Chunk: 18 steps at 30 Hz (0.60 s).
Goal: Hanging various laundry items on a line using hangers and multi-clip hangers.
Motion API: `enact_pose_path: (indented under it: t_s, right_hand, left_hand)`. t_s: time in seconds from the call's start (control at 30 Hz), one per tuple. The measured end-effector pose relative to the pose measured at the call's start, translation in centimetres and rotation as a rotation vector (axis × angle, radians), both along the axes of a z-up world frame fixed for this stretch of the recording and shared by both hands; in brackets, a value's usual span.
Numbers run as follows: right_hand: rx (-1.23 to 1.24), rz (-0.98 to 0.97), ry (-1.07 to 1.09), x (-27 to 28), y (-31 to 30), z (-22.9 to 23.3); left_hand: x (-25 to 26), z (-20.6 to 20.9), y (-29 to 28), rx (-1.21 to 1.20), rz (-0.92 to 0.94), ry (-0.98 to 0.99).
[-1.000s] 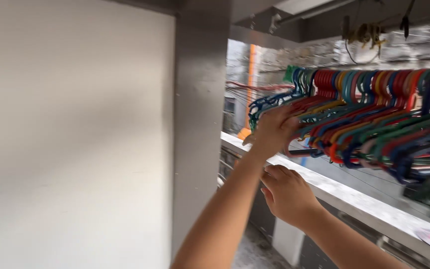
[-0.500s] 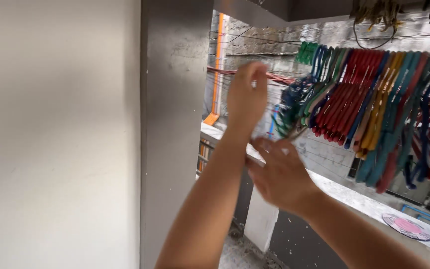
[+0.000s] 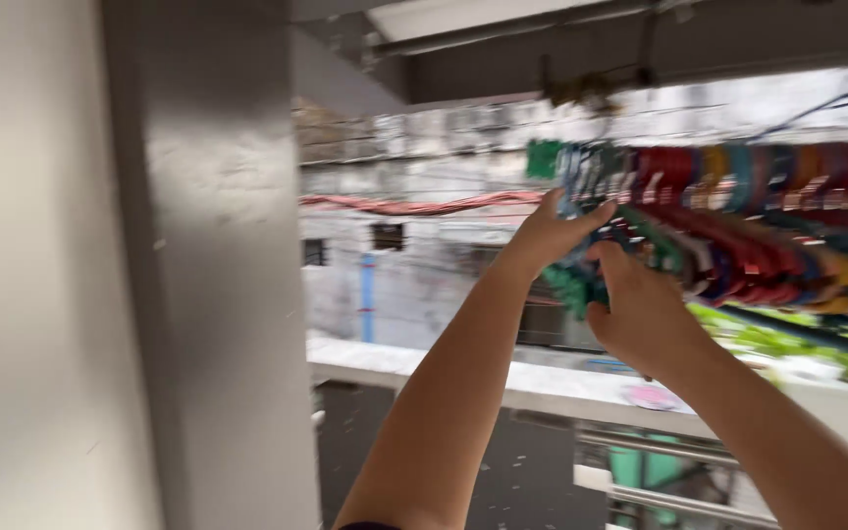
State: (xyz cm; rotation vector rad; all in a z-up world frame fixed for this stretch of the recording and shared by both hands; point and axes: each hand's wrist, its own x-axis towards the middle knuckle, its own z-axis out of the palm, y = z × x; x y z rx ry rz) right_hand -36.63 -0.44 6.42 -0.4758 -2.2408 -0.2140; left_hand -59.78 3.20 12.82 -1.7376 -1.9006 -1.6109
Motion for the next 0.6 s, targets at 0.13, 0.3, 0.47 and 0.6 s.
enact_pose_path:
  t_s: [0.13, 0.3, 0.47, 0.6]
  right_hand:
    - [-0.314, 0.041, 0.022, -0.1, 2.2, 0.2]
    - [-0.445, -0.079, 0.038, -0.6, 3.4, 1.1]
    - [-0.19, -0.397, -0.015, -3.1, 0.7, 1.9]
    - [-0.004, -0.573, -0.214, -5.1, 3.8, 1.9]
  left_hand:
    - [1.6, 1.1, -1.8, -0.128, -0.043, -0.079]
    - [-4.7, 1.5, -0.2, -0.18, 0.011, -0.28]
    - [-5.5, 2.5, -4.5, -0.242, 0.003, -0.281]
    - [-6.2, 3.0, -7.6, -0.22, -0.107, -0.335]
